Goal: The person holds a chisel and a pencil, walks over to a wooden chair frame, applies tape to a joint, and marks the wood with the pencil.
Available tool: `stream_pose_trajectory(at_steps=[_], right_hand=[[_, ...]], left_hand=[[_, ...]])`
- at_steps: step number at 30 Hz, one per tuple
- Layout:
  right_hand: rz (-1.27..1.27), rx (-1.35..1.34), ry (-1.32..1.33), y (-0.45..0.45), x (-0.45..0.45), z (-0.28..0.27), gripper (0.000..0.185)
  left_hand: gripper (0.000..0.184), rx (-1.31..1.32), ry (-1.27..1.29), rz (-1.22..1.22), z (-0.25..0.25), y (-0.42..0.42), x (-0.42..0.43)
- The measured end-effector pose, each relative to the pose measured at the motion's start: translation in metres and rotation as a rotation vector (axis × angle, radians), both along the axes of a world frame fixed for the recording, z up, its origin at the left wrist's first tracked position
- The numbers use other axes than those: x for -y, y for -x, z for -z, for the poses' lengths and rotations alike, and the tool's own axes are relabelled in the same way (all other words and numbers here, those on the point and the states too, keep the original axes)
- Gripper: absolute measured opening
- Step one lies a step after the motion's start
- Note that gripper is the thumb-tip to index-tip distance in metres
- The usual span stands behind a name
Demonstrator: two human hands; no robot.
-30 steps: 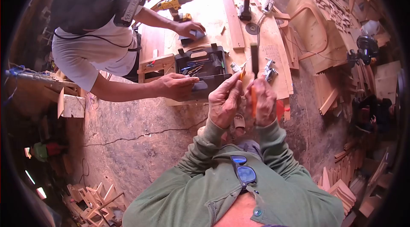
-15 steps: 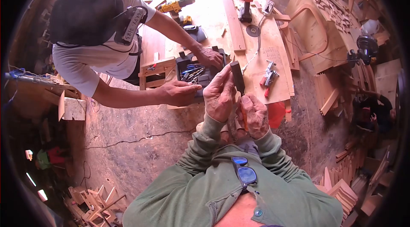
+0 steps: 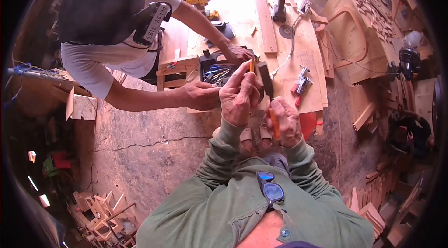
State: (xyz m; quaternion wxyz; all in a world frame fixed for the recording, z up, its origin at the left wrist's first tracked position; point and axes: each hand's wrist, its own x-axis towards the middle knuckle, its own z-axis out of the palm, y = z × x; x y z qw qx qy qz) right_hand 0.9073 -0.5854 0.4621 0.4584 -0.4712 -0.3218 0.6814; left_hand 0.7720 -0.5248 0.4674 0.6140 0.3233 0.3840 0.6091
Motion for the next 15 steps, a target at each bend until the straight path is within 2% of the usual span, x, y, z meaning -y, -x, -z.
stream_pose_trajectory(at_steps=[15], right_hand=[[-0.027, 0.002, -0.023, 0.0086, 0.0018, 0.0016, 0.028]], left_hand=[[0.026, -0.038, -0.011, 0.023, 0.0020, -0.0026, 0.0042]])
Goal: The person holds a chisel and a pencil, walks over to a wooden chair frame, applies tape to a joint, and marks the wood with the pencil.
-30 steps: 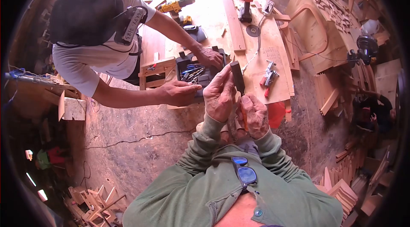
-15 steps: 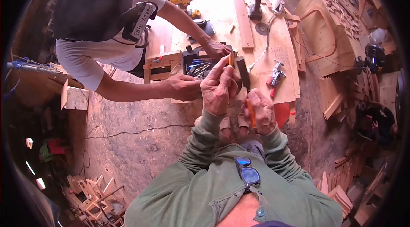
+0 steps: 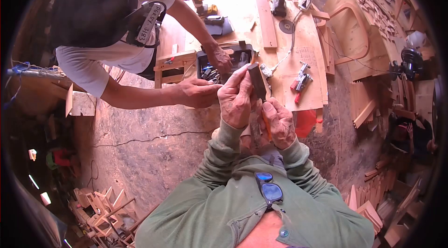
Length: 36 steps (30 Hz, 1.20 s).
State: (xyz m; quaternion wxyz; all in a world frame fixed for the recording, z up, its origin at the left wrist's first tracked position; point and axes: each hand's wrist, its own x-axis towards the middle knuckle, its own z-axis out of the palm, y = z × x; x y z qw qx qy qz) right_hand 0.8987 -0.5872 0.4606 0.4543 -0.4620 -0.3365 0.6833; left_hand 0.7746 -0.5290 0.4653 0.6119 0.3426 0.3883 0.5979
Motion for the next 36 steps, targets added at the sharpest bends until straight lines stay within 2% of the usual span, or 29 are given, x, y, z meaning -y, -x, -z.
stream_pose_trajectory(at_steps=[4, 7, 8, 9, 11, 12, 14, 17, 19, 22, 34, 36], right_hand=[[0.049, -0.009, 0.006, -0.003, -0.001, 0.005, 0.028], [0.080, 0.019, 0.028, -0.010, -0.005, 0.012, 0.031], [0.251, 0.242, -0.307, -0.012, -0.013, 0.026, 0.034], [0.352, 0.129, -0.218, -0.030, -0.029, 0.018, 0.035], [0.590, -0.111, -0.067, -0.066, -0.062, 0.002, 0.039], [0.626, -0.182, -0.124, -0.085, -0.070, -0.006, 0.038], [0.520, 0.004, -0.166, -0.086, -0.051, 0.004, 0.036], [0.170, -0.033, -0.158, -0.058, -0.016, 0.044, 0.032], [0.089, 0.059, 0.080, -0.038, -0.002, 0.014, 0.031], [0.063, 0.097, 0.023, -0.029, 0.004, 0.023, 0.030], [0.065, 0.040, 0.064, -0.032, 0.011, 0.027, 0.030], [0.101, 0.066, -0.033, -0.035, 0.009, 0.028, 0.029]], left_hand=[[0.026, 0.018, 0.014, 0.003, 0.002, -0.009, 0.003], [0.026, -0.123, -0.028, -0.048, 0.004, -0.020, 0.000], [0.026, -0.284, -0.174, -0.018, 0.010, -0.023, 0.003], [0.025, -0.443, -0.321, 0.012, 0.022, -0.025, 0.011], [0.025, -0.396, -0.087, 0.137, 0.042, -0.029, 0.031], [0.025, -0.376, 0.031, 0.194, 0.052, -0.031, 0.040], [0.027, -0.209, 0.151, 0.096, 0.038, -0.016, 0.013], [0.028, -0.067, 0.102, 0.040, 0.035, -0.020, -0.003], [0.029, -0.042, 0.089, 0.016, 0.032, -0.027, -0.006], [0.029, -0.019, 0.034, 0.006, 0.035, -0.033, -0.005], [0.029, -0.095, 0.030, 0.015, 0.031, -0.037, 0.008], [0.029, -0.148, -0.016, 0.025, 0.032, -0.038, 0.010]])
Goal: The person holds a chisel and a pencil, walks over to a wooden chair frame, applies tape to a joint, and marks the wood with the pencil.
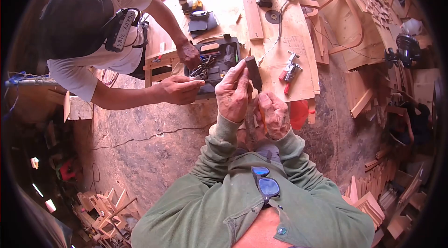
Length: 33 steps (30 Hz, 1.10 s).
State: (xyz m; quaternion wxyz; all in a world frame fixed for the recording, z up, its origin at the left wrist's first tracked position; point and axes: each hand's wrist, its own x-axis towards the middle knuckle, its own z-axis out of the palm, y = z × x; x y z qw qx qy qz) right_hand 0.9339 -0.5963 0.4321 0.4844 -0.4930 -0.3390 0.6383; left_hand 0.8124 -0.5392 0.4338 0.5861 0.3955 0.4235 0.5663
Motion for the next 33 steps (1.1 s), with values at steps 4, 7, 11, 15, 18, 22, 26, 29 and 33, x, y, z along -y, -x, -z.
stream_pose_trajectory(at_steps=[4, 7, 11, 15, 18, 22, 26, 29, 33], right_hand=[[0.260, -0.055, -0.173, -0.024, -0.036, 0.004, 0.033], [0.235, -0.155, -0.060, -0.041, -0.044, -0.009, 0.034], [0.012, -0.029, 0.047, -0.016, -0.007, -0.004, 0.032], [-0.079, 0.024, 0.081, 0.001, 0.004, -0.005, 0.030], [-0.105, 0.003, 0.095, 0.003, 0.002, -0.002, 0.032], [-0.085, -0.006, 0.115, 0.003, 0.000, -0.001, 0.031], [-0.060, -0.001, 0.078, 0.003, -0.001, 0.005, 0.032], [0.092, 0.040, -0.017, -0.007, -0.022, 0.008, 0.033], [0.310, 0.008, -0.316, -0.064, -0.074, -0.027, 0.033]], left_hand=[[0.029, -0.022, -0.011, 0.088, 0.009, -0.019, 0.027], [0.030, 0.042, 0.140, -0.029, 0.008, -0.007, 0.019], [0.031, 0.189, 0.133, -0.060, 0.004, 0.002, -0.001], [0.030, 0.211, 0.114, -0.064, 0.010, 0.001, 0.004], [0.030, 0.132, 0.123, -0.109, 0.008, 0.000, 0.003], [0.030, 0.051, 0.046, -0.168, 0.018, -0.005, -0.002], [0.029, 0.065, 0.064, -0.099, 0.011, -0.005, 0.004], [0.028, -0.096, 0.038, -0.018, 0.007, -0.010, 0.013], [0.030, -0.156, 0.054, -0.011, 0.020, -0.009, 0.025]])
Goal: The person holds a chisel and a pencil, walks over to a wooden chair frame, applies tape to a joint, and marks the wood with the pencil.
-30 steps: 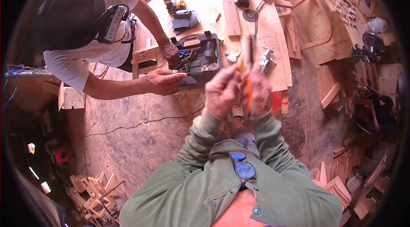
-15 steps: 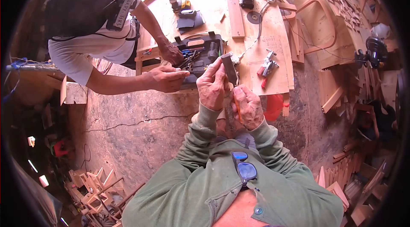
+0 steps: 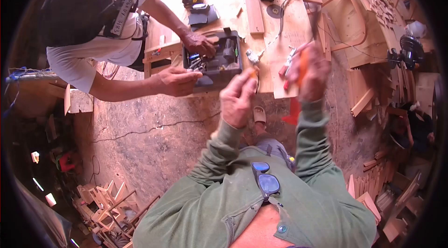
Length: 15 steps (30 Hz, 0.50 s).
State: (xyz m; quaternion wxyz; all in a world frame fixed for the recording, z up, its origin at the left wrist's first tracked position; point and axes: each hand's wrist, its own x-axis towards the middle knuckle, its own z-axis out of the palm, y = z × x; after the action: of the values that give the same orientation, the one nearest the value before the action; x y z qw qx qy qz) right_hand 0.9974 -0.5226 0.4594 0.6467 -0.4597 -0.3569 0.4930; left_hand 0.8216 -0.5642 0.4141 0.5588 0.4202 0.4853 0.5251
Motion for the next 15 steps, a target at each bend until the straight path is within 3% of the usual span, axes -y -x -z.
stream_pose_trajectory(at_steps=[2, 3, 6, 11, 15], right_hand=[[0.203, 0.114, -0.148, -0.020, -0.010, -0.046, 0.030], [0.040, -0.115, -0.395, -0.050, -0.019, -0.044, 0.014], [0.252, 0.054, -0.421, -0.066, -0.016, -0.140, 0.009], [0.137, 0.051, -0.478, -0.068, -0.014, -0.150, 0.010], [0.084, 0.024, -0.476, -0.063, -0.012, -0.146, 0.011]], left_hand=[[0.037, 0.084, 0.004, 0.006, -0.043, 0.024, -0.012], [0.036, -0.060, -0.102, 0.001, -0.057, 0.039, -0.018], [0.036, -0.375, -0.409, 0.062, -0.108, 0.085, -0.044], [0.036, -0.696, -0.818, 0.495, -0.194, 0.119, -0.075], [0.035, -0.762, -0.895, 0.765, -0.220, 0.115, -0.079]])
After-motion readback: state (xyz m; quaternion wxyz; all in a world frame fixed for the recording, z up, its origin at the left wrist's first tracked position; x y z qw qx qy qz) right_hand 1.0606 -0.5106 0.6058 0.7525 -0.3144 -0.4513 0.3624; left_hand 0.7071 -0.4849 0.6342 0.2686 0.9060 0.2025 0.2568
